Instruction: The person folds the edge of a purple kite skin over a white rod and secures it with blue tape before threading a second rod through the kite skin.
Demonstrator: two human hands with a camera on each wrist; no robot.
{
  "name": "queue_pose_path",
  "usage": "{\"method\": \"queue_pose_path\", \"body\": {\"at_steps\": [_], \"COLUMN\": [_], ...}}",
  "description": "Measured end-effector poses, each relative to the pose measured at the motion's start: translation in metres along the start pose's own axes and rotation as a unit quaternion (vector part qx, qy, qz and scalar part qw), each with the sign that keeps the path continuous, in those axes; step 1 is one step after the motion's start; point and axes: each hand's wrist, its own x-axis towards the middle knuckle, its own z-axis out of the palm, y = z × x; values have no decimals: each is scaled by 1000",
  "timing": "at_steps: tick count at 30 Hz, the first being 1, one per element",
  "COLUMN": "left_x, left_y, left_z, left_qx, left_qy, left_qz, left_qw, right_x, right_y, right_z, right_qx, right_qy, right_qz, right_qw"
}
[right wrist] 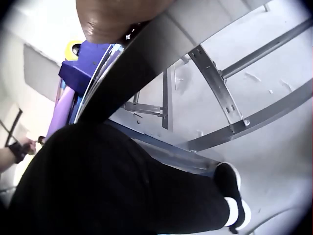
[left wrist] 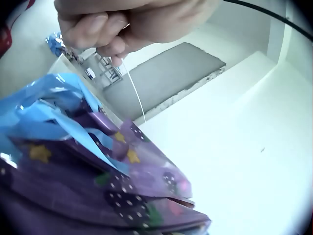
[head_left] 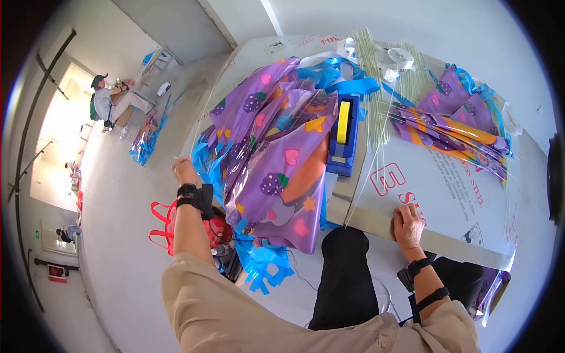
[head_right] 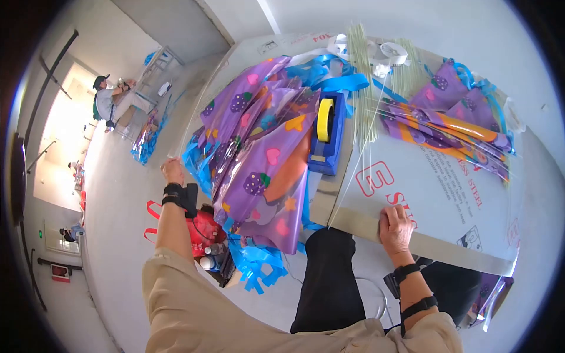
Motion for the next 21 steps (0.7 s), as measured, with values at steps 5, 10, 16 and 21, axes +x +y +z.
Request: {"method": "queue_pose_path", "body": {"at_steps": [5, 10, 16, 21], "left_x": [15, 99, 57, 4], "left_y": [15, -33, 48, -5], "left_z": [17, 48, 42, 29], "left_qx": [21, 152, -127, -48], "left_qy": [7, -77, 145, 170], "left_qz": [-56, -7, -130, -35], "left_qw": [998, 985, 973, 984], "right_x": [4, 6, 5, 3], "right_y": [2, -3, -3, -1], "right_z": [2, -1, 0, 1], "right_qx": [-35, -33, -45, -36], "right_qy": [-21, -31, -42, -38], "right_qz": [7, 16, 16, 12], "right_qw": [999, 999, 998, 999]}}
